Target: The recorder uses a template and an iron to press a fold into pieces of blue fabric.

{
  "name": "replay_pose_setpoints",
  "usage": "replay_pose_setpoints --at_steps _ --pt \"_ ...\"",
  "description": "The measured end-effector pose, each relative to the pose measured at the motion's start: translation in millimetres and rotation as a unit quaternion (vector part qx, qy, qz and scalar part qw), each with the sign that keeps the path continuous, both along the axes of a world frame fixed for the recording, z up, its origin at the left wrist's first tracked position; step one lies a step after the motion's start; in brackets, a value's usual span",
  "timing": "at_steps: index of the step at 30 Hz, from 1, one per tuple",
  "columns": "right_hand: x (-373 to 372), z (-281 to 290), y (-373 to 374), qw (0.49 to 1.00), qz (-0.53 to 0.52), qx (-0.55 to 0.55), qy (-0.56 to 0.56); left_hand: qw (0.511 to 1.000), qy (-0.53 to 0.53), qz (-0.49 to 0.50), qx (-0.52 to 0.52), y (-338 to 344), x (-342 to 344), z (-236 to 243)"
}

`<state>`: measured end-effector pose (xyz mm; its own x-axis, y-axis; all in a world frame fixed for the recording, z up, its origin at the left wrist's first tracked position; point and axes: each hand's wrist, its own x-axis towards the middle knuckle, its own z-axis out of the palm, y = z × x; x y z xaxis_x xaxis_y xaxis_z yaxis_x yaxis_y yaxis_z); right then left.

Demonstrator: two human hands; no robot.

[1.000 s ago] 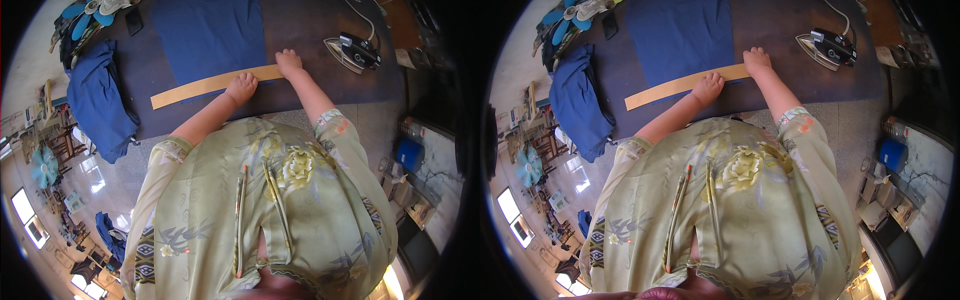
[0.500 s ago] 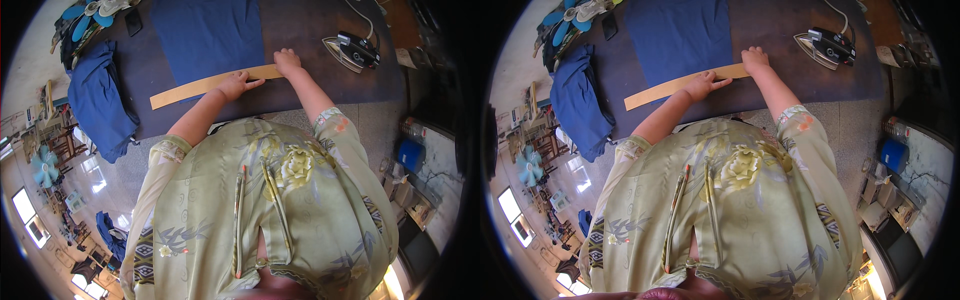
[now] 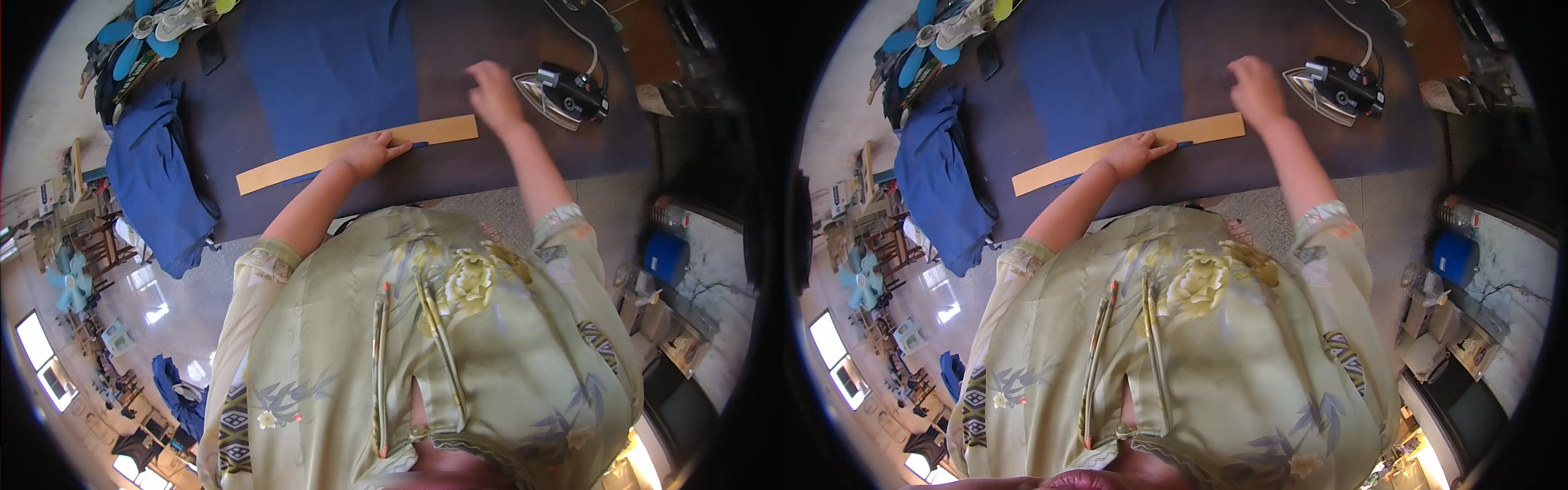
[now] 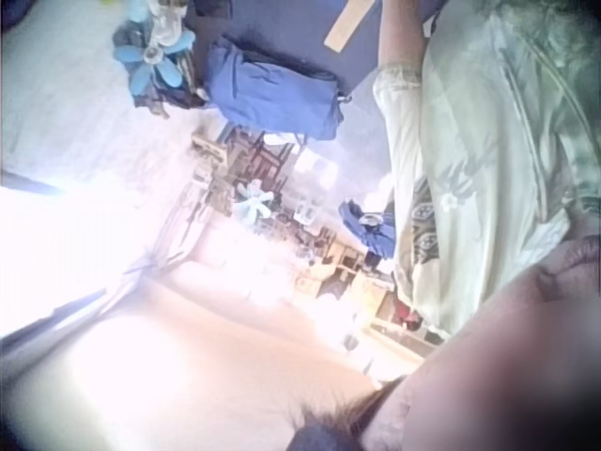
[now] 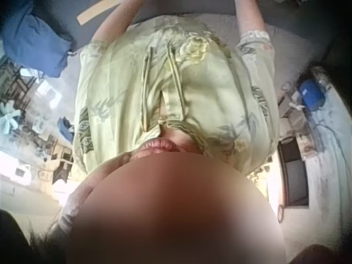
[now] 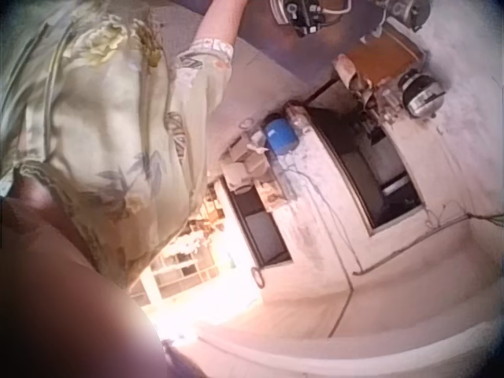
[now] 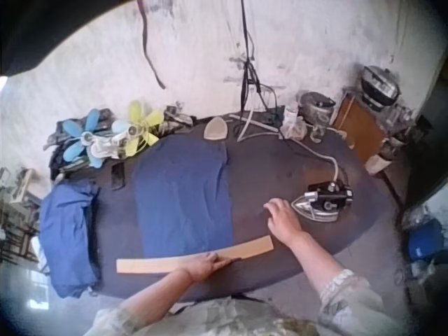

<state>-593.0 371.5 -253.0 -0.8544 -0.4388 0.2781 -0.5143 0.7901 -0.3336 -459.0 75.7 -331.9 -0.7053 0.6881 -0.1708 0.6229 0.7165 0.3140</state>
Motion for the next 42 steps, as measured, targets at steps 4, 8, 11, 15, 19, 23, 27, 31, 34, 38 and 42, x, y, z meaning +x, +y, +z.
replay_pose_setpoints --at_steps 4,8,11,15,19,23,27,31,34,38,42 --pt "-49 52 114 0.978 -0.074 0.183 0.071 1.0 -0.012 0.023 -0.014 2 5 9" --pt "-81 41 194 0.946 -0.07 0.264 -0.175 0.999 -0.035 0.008 -0.003 4 0 20" --pt "-84 50 182 0.952 -0.07 0.224 -0.197 0.999 -0.042 0.013 0.009 3 -1 19" --pt "-41 76 116 0.953 0.045 0.245 -0.174 0.998 -0.061 0.019 0.003 4 -2 18" --pt "12 79 54 0.947 0.159 0.205 -0.191 0.998 -0.052 0.022 -0.003 5 -1 20" --pt "64 67 -1 0.93 0.233 0.2 -0.202 0.998 -0.055 0.029 0.009 2 1 18" --pt "90 46 -37 0.926 0.245 0.211 -0.196 0.998 -0.04 0.033 0.028 2 2 17" --pt "102 38 -57 0.934 0.225 0.202 -0.19 0.987 -0.068 0.114 0.093 5 7 17" --pt "106 33 -72 0.935 0.235 0.2 -0.175 0.979 -0.053 0.15 0.129 0 9 10" --pt "109 31 -87 0.937 0.241 0.183 -0.173 0.96 -0.057 0.216 0.172 -19 25 8" --pt "109 27 -89 0.938 0.235 0.182 -0.181 0.943 0.08 0.253 0.2 -56 68 17"
